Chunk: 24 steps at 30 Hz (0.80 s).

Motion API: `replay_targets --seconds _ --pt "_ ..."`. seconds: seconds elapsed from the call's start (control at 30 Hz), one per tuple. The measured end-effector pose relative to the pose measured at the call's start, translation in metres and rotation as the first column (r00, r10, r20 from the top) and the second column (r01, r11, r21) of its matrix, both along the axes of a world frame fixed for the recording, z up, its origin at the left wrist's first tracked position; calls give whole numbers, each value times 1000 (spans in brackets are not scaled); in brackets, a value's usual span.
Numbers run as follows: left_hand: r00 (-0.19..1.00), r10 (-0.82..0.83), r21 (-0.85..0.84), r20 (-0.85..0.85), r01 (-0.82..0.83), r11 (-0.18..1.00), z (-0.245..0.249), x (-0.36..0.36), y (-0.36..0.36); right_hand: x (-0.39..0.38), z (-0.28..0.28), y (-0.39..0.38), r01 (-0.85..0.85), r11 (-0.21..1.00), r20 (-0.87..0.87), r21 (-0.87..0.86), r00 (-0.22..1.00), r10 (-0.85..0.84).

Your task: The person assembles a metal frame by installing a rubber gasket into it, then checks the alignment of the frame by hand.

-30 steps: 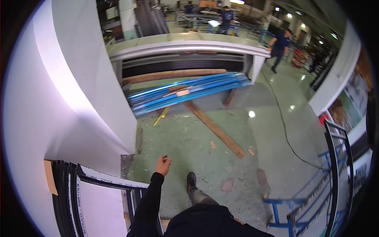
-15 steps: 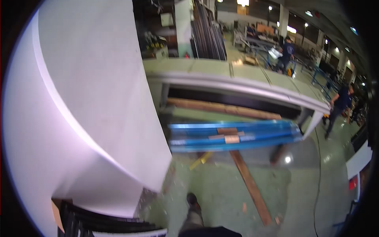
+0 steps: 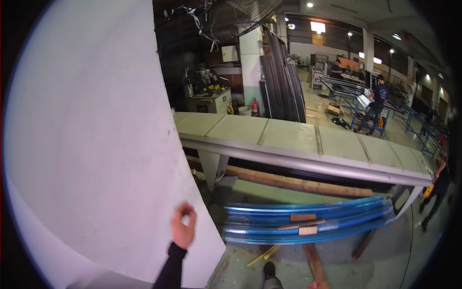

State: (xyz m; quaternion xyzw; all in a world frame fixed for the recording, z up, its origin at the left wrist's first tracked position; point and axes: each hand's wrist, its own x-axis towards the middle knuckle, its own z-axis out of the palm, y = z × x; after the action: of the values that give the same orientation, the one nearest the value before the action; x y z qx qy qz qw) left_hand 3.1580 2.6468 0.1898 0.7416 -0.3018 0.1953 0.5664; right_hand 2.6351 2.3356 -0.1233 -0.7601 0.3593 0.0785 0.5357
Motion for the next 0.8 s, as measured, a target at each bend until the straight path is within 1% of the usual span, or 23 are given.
replay_targets --seconds 0.03,0.07,0.1,0.13,0.17,0.2,0.23,0.3,0.33,0.37,0.4,0.43,0.47,0.5,0.53,0.57,0.6,0.63,0.67,0.7,0.73,0.77,0.8 --pt "987 22 -42 157 -16 999 46 21 -10 57 11 -41 37 994 178 -99 984 -19" --pt "962 52 -41 267 -42 998 92 38 -20 117 24 -83 89 979 351 -181 936 -20" --pt "925 61 -18 375 -59 998 138 50 -34 183 33 -124 106 994 418 -4 903 -95" --pt "869 63 19 491 -83 996 180 63 -49 245 67 -162 85 980 419 -180 908 -2" --pt "837 32 88 547 -96 992 220 75 -67 306 111 -198 63 934 404 -351 910 90" --pt "854 -6 108 521 -59 992 254 91 -89 360 148 -225 45 861 377 -506 909 175" --pt "892 -88 46 443 76 996 281 114 -112 408 177 -248 101 850 450 -516 877 169" --pt "959 -150 -57 240 169 984 341 156 -158 480 228 -276 180 832 548 -525 820 168" --pt "966 -200 -182 163 229 956 366 179 -181 507 246 -282 203 822 574 -531 801 173" --pt "962 -235 -253 136 263 931 390 202 -203 528 253 -281 238 870 651 -432 750 118" --pt "948 -293 -310 125 318 896 413 228 -222 534 269 -269 195 911 677 -362 727 113" --pt "942 -313 -374 120 335 865 436 256 -240 545 233 -273 167 947 749 -273 655 100" --pt "937 -327 -451 124 347 822 457 283 -258 531 237 -254 76 993 730 -90 683 14" --pt "934 -329 -505 140 353 788 475 309 -274 515 217 -242 52 992 665 -116 746 38" --pt "936 -326 -551 137 345 760 493 332 -288 493 181 -231 66 977 605 -202 793 71" --pt "958 -264 -640 111 272 719 508 353 -302 460 150 -218 89 966 465 -243 885 35" --pt "936 -339 -677 92 309 668 519 364 -309 426 56 -222 118 969 393 -218 919 -24" --pt "914 -393 -693 98 347 632 530 383 -318 366 -31 -220 -20 951 165 -307 983 74" --pt "887 -446 -690 118 396 606 538 405 -326 293 -74 -192 -60 959 -113 -277 993 29" --pt "862 -488 -677 139 442 588 547 432 -330 221 -94 -167 11 955 -364 -298 923 -124" --pt "837 -523 -664 159 483 571 557 463 -338 158 -110 -141 159 915 -519 -370 781 -346" --pt "834 -523 -650 175 497 574 566 496 -344 101 -114 -111 338 782 -578 -524 532 -618" --pt "843 -507 -639 183 493 590 571 526 -354 51 -117 -75 466 531 -510 -708 185 -840"
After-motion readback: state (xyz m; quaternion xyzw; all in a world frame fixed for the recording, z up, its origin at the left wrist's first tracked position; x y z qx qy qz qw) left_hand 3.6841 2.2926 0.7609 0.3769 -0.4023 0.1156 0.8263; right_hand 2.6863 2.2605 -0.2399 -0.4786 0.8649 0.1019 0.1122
